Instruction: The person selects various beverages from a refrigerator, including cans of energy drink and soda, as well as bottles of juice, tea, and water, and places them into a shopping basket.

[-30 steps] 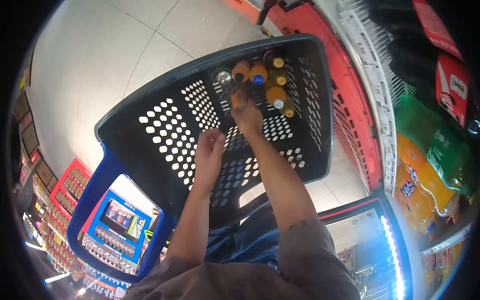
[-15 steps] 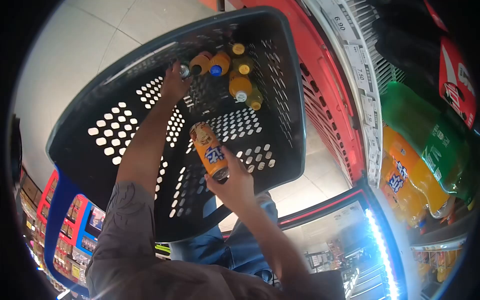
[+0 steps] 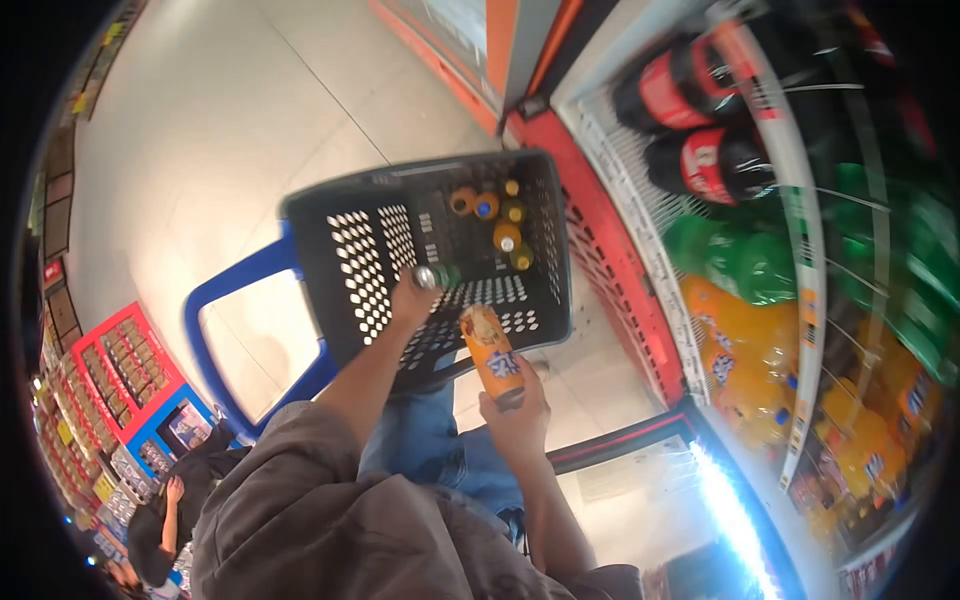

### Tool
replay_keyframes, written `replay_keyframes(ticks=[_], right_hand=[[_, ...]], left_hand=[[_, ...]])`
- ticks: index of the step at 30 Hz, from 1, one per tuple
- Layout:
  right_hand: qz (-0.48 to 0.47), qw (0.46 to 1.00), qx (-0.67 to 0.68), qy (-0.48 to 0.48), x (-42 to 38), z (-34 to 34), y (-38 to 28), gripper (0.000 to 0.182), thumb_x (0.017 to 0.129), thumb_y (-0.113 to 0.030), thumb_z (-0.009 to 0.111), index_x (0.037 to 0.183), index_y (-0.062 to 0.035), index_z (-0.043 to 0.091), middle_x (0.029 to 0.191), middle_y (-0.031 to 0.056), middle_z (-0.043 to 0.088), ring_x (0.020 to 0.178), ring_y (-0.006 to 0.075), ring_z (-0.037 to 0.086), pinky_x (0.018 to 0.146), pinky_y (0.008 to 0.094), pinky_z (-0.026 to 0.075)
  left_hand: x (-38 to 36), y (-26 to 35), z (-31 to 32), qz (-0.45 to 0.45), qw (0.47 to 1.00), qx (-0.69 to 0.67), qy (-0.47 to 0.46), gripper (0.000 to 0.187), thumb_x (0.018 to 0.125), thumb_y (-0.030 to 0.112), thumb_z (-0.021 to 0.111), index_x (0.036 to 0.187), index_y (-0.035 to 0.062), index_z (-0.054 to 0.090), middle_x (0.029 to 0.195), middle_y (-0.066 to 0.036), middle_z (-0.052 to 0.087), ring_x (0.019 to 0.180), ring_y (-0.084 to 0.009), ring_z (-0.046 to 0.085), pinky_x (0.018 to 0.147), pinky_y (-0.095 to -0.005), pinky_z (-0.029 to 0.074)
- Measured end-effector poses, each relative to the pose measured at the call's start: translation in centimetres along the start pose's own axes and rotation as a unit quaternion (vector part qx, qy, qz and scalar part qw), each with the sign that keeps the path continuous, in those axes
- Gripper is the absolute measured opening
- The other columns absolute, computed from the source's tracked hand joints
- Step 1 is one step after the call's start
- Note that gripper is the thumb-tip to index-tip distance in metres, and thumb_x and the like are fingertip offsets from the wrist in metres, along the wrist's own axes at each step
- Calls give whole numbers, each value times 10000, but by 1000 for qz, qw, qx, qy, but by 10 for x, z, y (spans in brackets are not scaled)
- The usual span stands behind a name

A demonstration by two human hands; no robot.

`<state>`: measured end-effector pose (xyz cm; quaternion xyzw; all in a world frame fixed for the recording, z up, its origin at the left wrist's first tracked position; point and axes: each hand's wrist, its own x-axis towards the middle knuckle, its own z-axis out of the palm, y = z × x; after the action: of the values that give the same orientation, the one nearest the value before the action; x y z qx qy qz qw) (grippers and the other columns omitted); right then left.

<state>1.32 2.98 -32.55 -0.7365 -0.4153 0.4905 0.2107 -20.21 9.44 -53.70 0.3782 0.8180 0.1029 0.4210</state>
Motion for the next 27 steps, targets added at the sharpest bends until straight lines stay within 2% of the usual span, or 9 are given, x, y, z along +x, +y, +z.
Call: replay_keyframes(ticks=[1, 8, 10, 15, 18, 22, 23, 26, 27], right_hand=[[-46, 999, -10, -7, -11, -16, -14, 677, 736, -20, 744, 1353, 11, 466, 1213, 191, 584, 1069, 259, 626, 895, 362, 526], [-132, 973, 141, 129, -104, -113, -71, 662, 732, -29, 736, 1335, -3, 461, 1232, 185, 566, 1121, 285, 591, 939, 390, 494], [-189, 953, 175, 160, -127, -147, -80, 676, 757, 0, 713, 1366, -7, 419, 1293, 156, 500, 1147, 250, 563, 954, 367, 486], [-214, 883, 313, 278, -190, -216, -91, 665, 862, -49, 647, 1433, -15, 308, 1264, 132, 481, 1077, 200, 566, 889, 330, 491], [-228, 813, 446, 297, -215, -246, -96, 546, 953, -235, 584, 1414, -45, 361, 1276, 133, 515, 1131, 233, 553, 961, 378, 466], [-220, 682, 671, 189, -233, -270, -101, 564, 992, -514, 466, 1335, -68, 438, 1238, 161, 565, 1077, 287, 601, 946, 451, 506], [-163, 677, 702, 148, -236, -277, -93, 591, 983, -601, 392, 1255, -83, 480, 1135, 161, 609, 947, 294, 645, 843, 458, 553], [-200, 609, 754, 143, -239, -281, -89, 604, 975, -619, 380, 1213, -78, 502, 1038, 165, 633, 908, 305, 653, 785, 462, 558], [-191, 604, 758, 154, -237, -282, -84, 598, 971, -624, 380, 1200, -86, 504, 1024, 157, 631, 899, 303, 653, 796, 476, 559]], left_hand=[[-28, 11, -14, 39, 999, -14, 10, 591, 682, 295, 813, 1122, 37, 513, 956, -202, 684, 920, -365, 678, 809, -430, 523], [-176, 113, -124, 166, 980, -79, -74, 615, 701, 318, 823, 1146, 39, 505, 949, -161, 679, 894, -309, 678, 814, -391, 521], [-197, 133, -137, 212, 968, -81, -107, 681, 728, 281, 818, 1250, 2, 481, 1111, -169, 621, 1048, -263, 614, 933, -361, 470], [-260, 198, -161, 281, 923, -162, -206, 504, 840, 192, 726, 1247, 3, 495, 1130, -99, 617, 1065, -192, 601, 942, -339, 473], [-267, 207, -128, 186, 814, -414, -362, 523, 859, 160, 707, 1311, 27, 479, 1179, -93, 599, 1086, -195, 599, 947, -367, 488], [-319, 250, -114, 214, 676, -471, -525, 459, 1006, 367, 508, 1350, 67, 461, 1294, -95, 571, 1173, -259, 571, 1023, -458, 447], [-330, 260, -105, 198, 677, -474, -527, 547, 1001, 509, 446, 1327, 72, 490, 1273, -115, 591, 1200, -270, 555, 1022, -489, 442], [-374, 287, -108, 105, 592, -481, -638, 564, 994, 556, 420, 1264, 74, 536, 1209, -127, 620, 1163, -297, 573, 1001, -510, 452], [-391, 295, -107, 70, 617, -465, -630, 616, 977, 612, 394, 1207, 65, 558, 1132, -129, 632, 1048, -303, 613, 927, -499, 491]])
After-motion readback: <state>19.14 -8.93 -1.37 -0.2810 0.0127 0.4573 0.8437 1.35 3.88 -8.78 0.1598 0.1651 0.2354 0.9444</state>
